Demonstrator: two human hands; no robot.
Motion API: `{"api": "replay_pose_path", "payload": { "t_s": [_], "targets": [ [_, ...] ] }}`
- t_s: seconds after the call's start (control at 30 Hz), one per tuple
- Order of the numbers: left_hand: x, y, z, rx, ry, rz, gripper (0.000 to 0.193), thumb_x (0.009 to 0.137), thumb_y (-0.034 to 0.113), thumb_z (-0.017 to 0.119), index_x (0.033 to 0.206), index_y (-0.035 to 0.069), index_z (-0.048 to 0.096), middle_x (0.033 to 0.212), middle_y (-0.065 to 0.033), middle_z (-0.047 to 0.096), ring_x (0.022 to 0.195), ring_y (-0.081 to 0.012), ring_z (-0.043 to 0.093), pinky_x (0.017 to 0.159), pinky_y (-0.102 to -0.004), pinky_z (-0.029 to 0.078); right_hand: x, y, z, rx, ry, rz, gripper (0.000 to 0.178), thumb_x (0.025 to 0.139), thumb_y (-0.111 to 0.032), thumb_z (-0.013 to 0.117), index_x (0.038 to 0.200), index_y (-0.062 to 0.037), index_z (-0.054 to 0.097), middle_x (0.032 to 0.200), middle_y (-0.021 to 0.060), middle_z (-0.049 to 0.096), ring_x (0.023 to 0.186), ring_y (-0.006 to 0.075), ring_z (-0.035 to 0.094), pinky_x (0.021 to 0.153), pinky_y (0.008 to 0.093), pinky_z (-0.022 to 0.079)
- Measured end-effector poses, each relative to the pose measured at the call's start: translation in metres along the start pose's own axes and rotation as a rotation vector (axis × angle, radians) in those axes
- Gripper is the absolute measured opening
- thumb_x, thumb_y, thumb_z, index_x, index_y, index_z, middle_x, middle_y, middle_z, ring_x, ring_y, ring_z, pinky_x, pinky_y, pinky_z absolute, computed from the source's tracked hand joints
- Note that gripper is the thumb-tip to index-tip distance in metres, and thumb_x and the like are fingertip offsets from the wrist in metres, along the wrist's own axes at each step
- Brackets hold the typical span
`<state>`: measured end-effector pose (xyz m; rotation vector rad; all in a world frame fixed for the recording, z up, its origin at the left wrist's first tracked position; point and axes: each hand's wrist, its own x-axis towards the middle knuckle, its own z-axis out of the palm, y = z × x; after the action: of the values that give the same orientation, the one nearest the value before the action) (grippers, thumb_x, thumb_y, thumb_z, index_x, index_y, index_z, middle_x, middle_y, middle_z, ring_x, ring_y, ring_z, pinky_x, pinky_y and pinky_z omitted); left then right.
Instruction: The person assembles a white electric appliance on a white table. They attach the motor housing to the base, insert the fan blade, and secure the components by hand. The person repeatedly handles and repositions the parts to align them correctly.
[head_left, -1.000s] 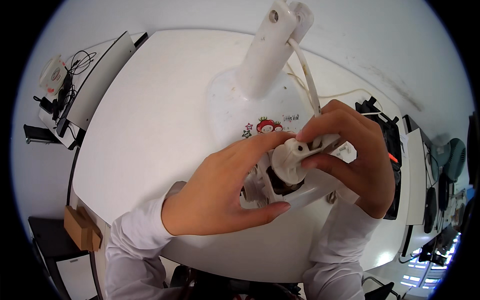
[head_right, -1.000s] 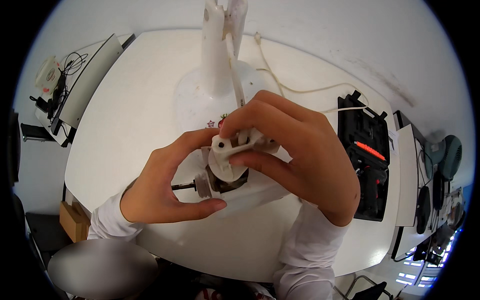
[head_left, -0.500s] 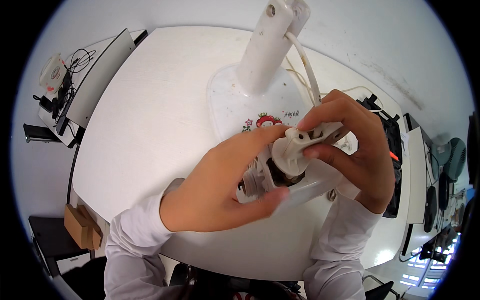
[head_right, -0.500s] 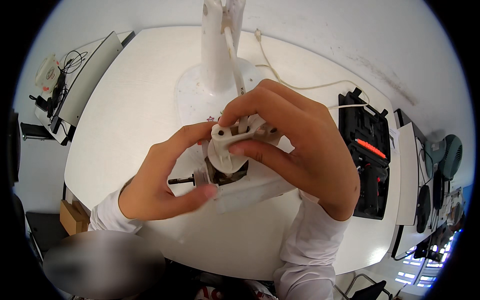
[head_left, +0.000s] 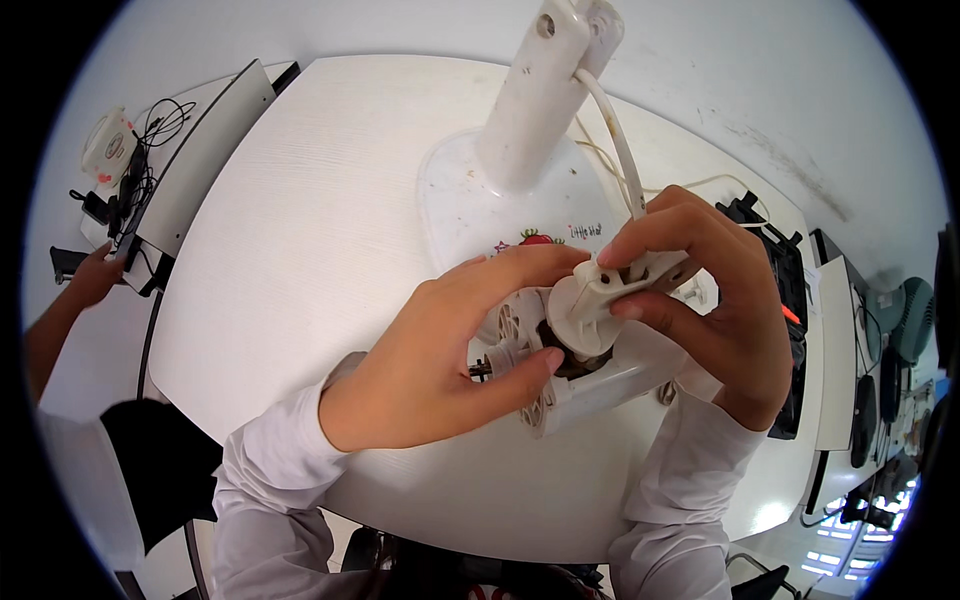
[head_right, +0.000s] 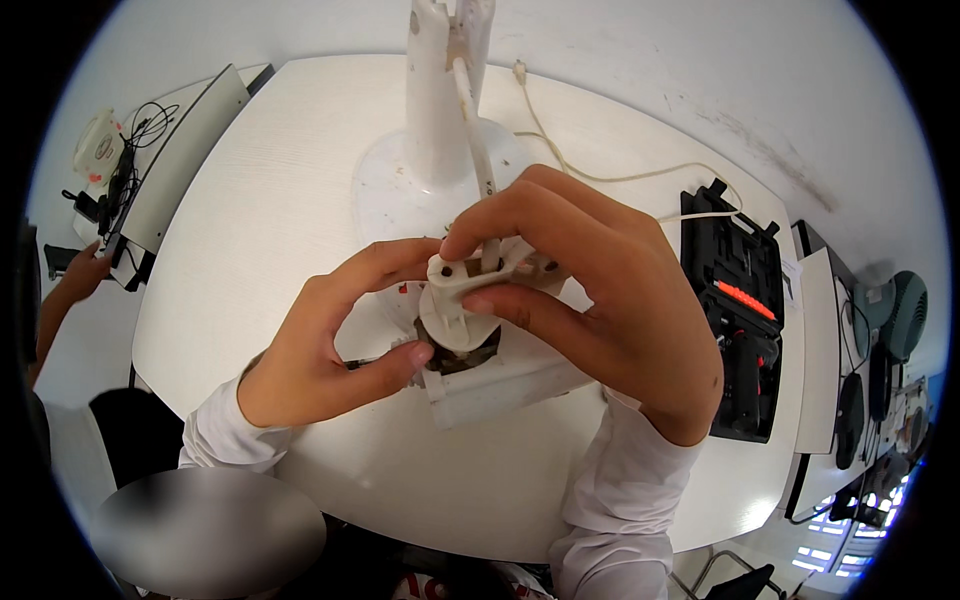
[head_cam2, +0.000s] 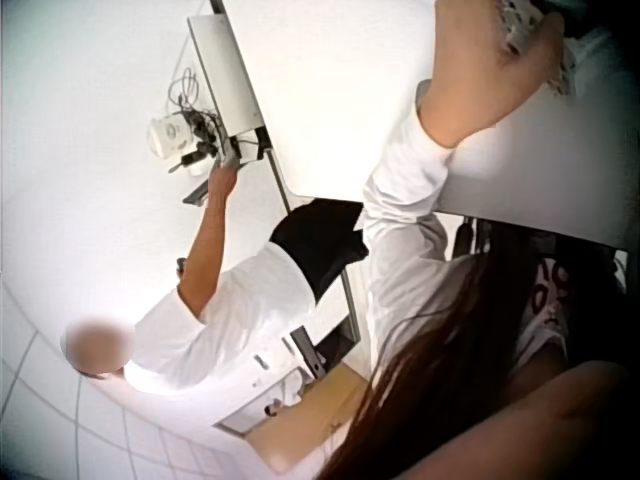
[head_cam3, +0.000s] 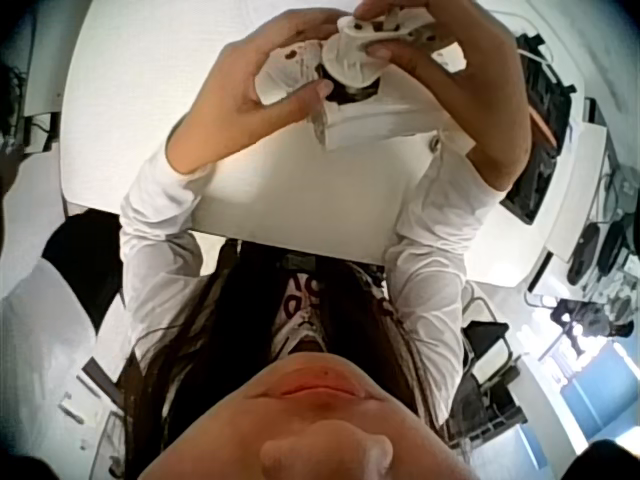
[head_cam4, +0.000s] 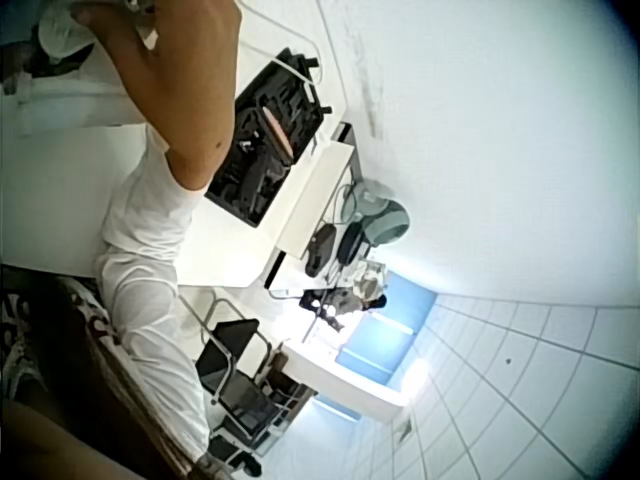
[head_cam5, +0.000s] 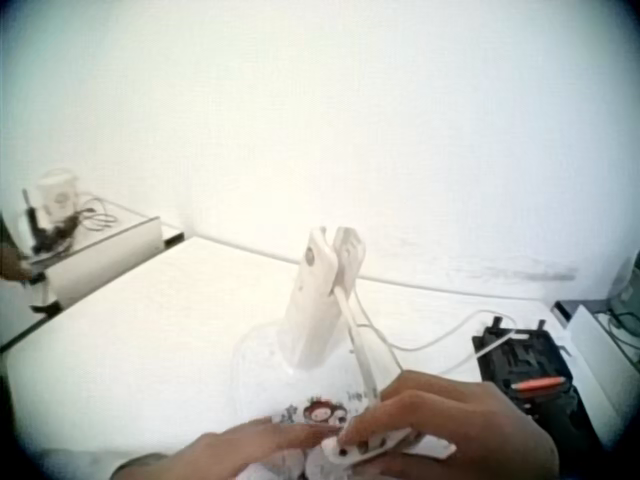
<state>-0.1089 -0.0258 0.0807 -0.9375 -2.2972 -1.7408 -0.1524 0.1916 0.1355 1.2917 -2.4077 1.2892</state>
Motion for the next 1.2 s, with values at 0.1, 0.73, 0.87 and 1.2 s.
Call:
{"api": "replay_pose_path", "payload": {
  "t_s": [0.1,0.73,0.87,1.2],
  "targets": [
    [0.001,0.000,-0.001,-0.023,0.012,-0.031,0.048,0.077,0.009,0.074,0.122,0.003,0.056,0.111,-0.0121,0.064,0.099,-0.0276,0.061,0.089,-0.0377,0.045,0.001,-0.002,-0.001,-0.003,-0.028,-0.001,0.034,0.066,-0.006,0.077,0.098,-0.0050,0.066,0.087,0.0061,0.063,0.077,0.0166,0.058,0.068,0.0279,0.044],
    [0.001,-0.001,0.002,-0.012,0.034,-0.026,0.043,0.074,0.006,0.078,0.114,0.004,0.064,0.105,-0.0110,0.067,0.099,-0.0259,0.062,0.088,-0.0345,0.047,-0.019,-0.006,-0.035,-0.054,0.031,0.196,0.033,0.083,0.002,0.061,0.116,-0.0032,0.061,0.099,0.0087,0.067,0.091,0.0192,0.066,0.079,0.0295,0.052],
    [0.000,-0.002,0.004,-0.018,0.045,-0.037,0.042,0.074,0.005,0.078,0.114,0.003,0.064,0.106,-0.0122,0.067,0.101,-0.0263,0.061,0.089,-0.0347,0.047,-0.015,-0.003,-0.031,-0.038,-0.009,0.203,0.027,0.085,-0.001,0.060,0.112,-0.0018,0.063,0.097,0.0094,0.068,0.088,0.0182,0.066,0.078,0.0289,0.052],
    [-0.001,-0.010,0.004,-0.050,0.086,-0.026,0.039,0.076,0.002,0.076,0.113,0.002,0.063,0.106,-0.0122,0.067,0.100,-0.0256,0.061,0.093,-0.0358,0.045,-0.009,0.004,-0.016,-0.022,0.105,0.183,0.016,0.089,0.000,0.057,0.103,0.0014,0.062,0.086,0.0092,0.067,0.075,0.0161,0.066,0.068,0.0263,0.053]
  ]
}}
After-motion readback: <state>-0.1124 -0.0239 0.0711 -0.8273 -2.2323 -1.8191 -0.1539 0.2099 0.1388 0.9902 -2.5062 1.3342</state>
